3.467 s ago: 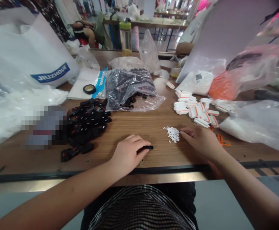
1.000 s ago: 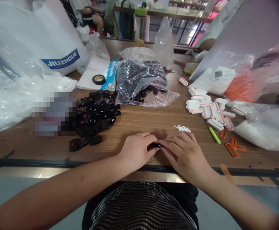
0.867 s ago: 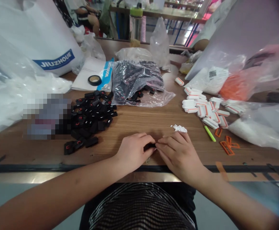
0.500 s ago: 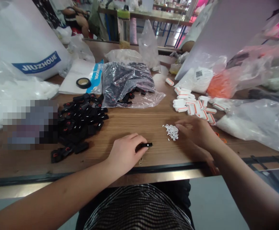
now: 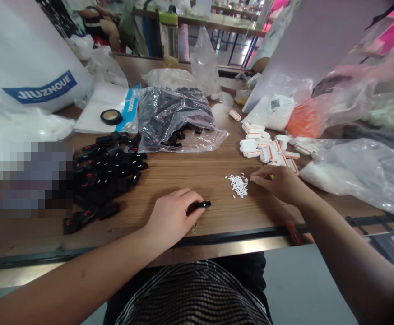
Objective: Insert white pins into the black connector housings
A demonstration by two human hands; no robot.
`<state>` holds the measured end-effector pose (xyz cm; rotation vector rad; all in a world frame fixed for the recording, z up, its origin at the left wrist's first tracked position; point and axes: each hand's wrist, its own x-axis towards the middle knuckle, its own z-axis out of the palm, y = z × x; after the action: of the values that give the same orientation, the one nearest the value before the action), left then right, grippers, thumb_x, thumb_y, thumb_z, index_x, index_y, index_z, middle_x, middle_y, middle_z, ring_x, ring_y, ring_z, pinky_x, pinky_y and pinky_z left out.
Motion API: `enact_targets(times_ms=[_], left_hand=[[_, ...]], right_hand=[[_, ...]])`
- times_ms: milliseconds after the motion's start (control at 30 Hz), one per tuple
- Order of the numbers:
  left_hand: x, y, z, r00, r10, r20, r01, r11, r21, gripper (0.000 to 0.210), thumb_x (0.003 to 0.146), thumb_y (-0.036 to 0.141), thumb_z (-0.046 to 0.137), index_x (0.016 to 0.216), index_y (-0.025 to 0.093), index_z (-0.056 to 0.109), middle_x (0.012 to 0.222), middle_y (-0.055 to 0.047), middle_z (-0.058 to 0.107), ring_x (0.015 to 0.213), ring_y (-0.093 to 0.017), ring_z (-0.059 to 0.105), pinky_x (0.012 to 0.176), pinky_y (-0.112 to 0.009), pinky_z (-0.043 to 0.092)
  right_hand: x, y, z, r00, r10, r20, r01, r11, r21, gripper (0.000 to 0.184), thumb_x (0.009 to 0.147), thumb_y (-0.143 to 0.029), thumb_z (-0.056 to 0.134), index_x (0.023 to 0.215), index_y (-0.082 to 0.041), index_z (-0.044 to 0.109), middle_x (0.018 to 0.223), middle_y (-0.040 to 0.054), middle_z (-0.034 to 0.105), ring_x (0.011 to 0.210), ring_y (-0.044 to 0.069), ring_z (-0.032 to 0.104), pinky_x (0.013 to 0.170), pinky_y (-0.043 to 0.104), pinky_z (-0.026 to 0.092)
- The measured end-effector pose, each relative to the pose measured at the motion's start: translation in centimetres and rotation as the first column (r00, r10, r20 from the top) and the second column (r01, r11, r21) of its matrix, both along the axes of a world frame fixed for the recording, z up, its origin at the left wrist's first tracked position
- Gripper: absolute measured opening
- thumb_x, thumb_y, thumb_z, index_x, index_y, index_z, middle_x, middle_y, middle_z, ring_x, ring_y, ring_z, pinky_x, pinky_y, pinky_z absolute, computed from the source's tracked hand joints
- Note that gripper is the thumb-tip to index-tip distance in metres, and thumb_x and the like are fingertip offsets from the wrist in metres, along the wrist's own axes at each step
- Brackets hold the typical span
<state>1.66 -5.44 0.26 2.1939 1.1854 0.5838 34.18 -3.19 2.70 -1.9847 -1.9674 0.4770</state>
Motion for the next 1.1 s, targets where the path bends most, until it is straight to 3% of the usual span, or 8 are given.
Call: enact_targets(times_ms=[300,467,700,900,967,1033,1100], left_hand=[[0.0,0.0,0.3,1.0,-0.007,-0.012,0.007,1.0,0.002,0.008,0.089,0.029,0.065,0.095,0.023,0.068,0.089,0.0,0.067,0.072,-0.014,0.059,0.064,-0.029,0.044],[0.0,0.0,0.3,1.0,-0.01,-0.016,0.01,1.0,0.005,0.008,0.089,0.028,0.066,0.095,0.023,0.068,0.089,0.0,0.068,0.072,-0.015,0.06,0.065,-0.03,0.045],[0.1,-0.2,0.6,0.999,0.029,-0.041,-0.029,1.0,0.002,0.011,0.086,0.026,0.069,0.095,0.022,0.064,0.079,0.001,0.065,0.072,-0.016,0.059,0.069,-0.031,0.046],[-0.2,-0.4,0.7,1.0,-0.006,0.011,0.006,1.0,0.017,0.01,0.086,0.022,0.066,0.096,0.021,0.064,0.087,0.0,0.066,0.078,-0.017,0.06,0.07,-0.031,0.046],[-0.3,-0.4,0.6,1.0,-0.01,0.026,0.01,1.0,0.007,0.009,0.087,0.021,0.065,0.095,0.022,0.065,0.088,0.0,0.066,0.078,-0.016,0.06,0.069,-0.03,0.046],[-0.3,-0.4,0.6,0.999,-0.012,0.032,0.012,1.0,-0.007,0.008,0.087,0.023,0.065,0.095,0.023,0.067,0.085,0.001,0.066,0.077,-0.016,0.06,0.068,-0.03,0.046],[-0.3,-0.3,0.7,0.999,-0.005,0.033,0.005,1.0,-0.018,0.007,0.087,0.023,0.066,0.094,0.024,0.067,0.082,0.002,0.065,0.075,-0.016,0.059,0.066,-0.029,0.045]], right_hand=[[0.1,-0.2,0.1,0.978,0.2,0.058,-0.204,0.976,0.08,0.019,0.084,-0.027,0.06,0.087,-0.023,0.077,0.085,0.0028,0.075,0.076,0.018,0.066,0.072,0.033,0.049],[0.2,-0.6,0.1,0.997,0.043,0.069,-0.047,0.997,0.068,0.02,0.084,-0.035,0.062,0.087,-0.023,0.078,0.088,0.003,0.077,0.079,0.02,0.069,0.07,0.033,0.05],[-0.5,-1.0,-0.7,0.977,-0.025,0.213,-0.003,0.991,0.131,0.022,0.082,-0.039,0.063,0.076,-0.022,0.077,0.073,0.0035,0.076,0.064,0.021,0.067,0.06,0.032,0.045],[-2.6,-1.2,0.0,0.986,-0.165,0.003,0.163,0.98,0.114,0.014,0.077,-0.033,0.068,0.07,-0.023,0.075,0.066,0.0033,0.073,0.06,0.02,0.065,0.055,0.032,0.045],[-4.7,-1.8,0.5,0.991,-0.081,-0.109,0.098,0.982,0.161,0.015,0.081,-0.036,0.069,0.074,-0.023,0.074,0.074,0.0033,0.074,0.068,0.02,0.067,0.062,0.032,0.048],[-7.4,-2.6,1.1,0.969,0.163,-0.187,-0.12,0.968,0.22,0.014,0.085,-0.036,0.068,0.081,-0.024,0.072,0.085,0.0026,0.074,0.081,0.019,0.067,0.076,0.034,0.05],[-10.0,-3.3,1.5,0.911,0.371,-0.18,-0.327,0.916,0.232,0.012,0.091,-0.03,0.063,0.084,-0.023,0.071,0.088,0.0025,0.071,0.087,0.019,0.064,0.084,0.036,0.048]])
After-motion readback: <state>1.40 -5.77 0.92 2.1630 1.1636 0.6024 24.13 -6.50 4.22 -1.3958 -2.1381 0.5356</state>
